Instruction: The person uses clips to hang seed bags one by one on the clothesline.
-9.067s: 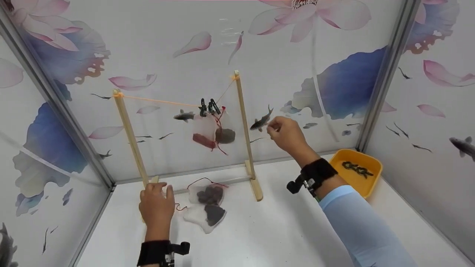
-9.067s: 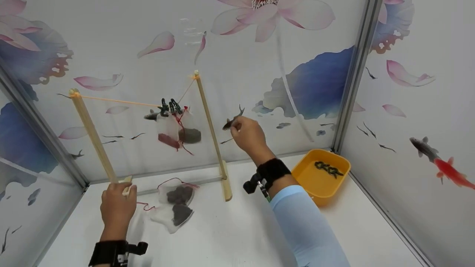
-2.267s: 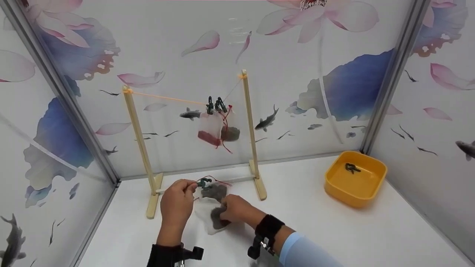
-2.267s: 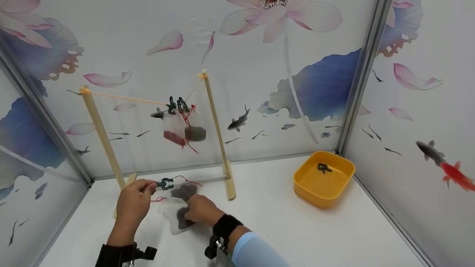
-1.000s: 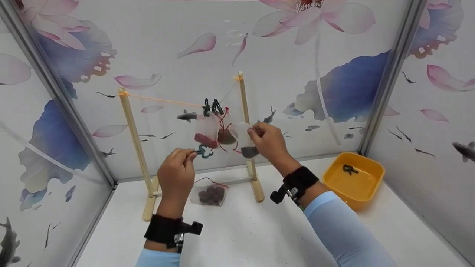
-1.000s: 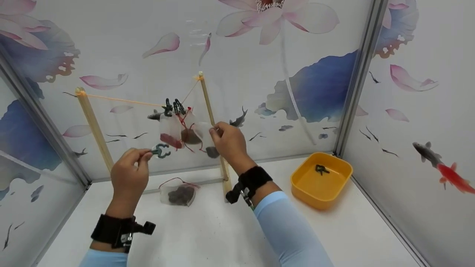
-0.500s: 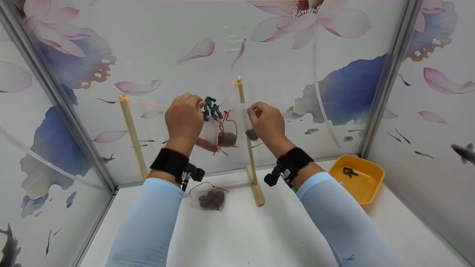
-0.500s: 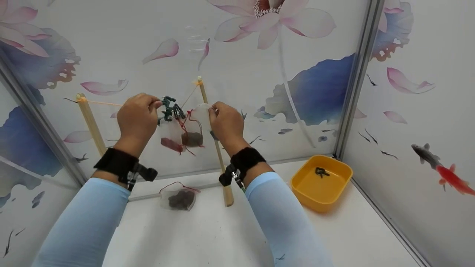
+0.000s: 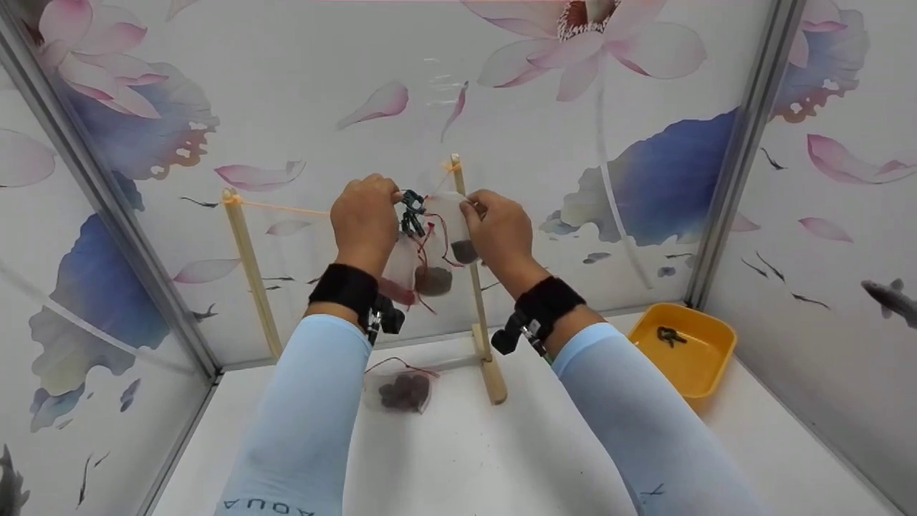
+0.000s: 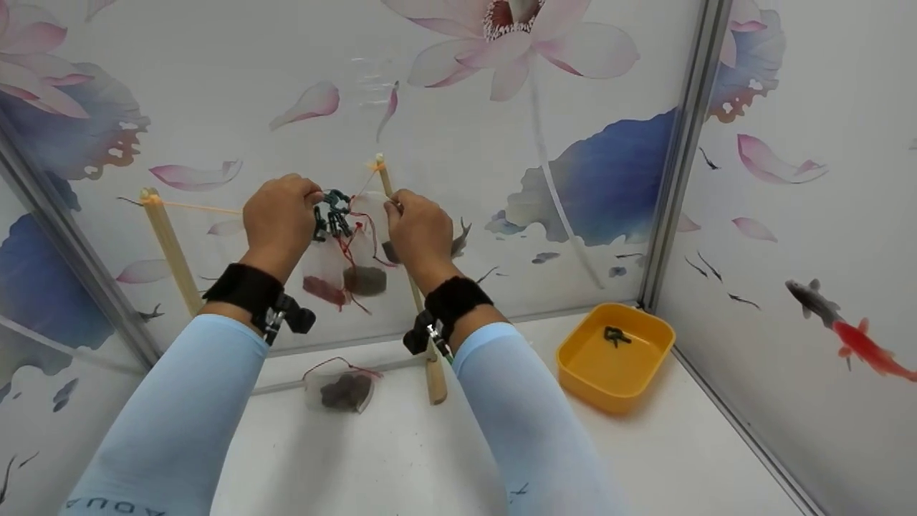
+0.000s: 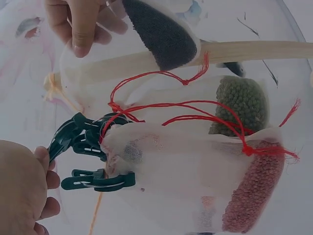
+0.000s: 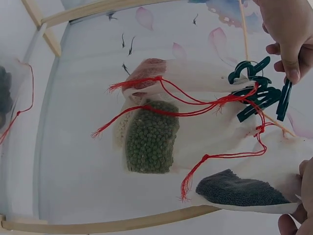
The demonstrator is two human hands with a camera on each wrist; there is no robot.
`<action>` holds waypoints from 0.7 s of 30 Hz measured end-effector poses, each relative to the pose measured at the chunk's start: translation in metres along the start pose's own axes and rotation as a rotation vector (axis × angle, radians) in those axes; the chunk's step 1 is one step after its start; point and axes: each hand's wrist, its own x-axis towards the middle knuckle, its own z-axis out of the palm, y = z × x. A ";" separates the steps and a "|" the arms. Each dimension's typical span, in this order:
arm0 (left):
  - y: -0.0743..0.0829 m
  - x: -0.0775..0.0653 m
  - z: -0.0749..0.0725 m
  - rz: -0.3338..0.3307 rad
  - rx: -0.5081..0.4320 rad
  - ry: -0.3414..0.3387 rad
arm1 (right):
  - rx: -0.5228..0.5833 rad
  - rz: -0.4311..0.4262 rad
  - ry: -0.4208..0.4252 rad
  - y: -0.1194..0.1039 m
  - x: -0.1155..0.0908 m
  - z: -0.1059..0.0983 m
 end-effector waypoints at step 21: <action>0.026 0.013 0.009 0.017 0.007 -0.082 | 0.143 0.122 -0.043 0.005 0.004 0.007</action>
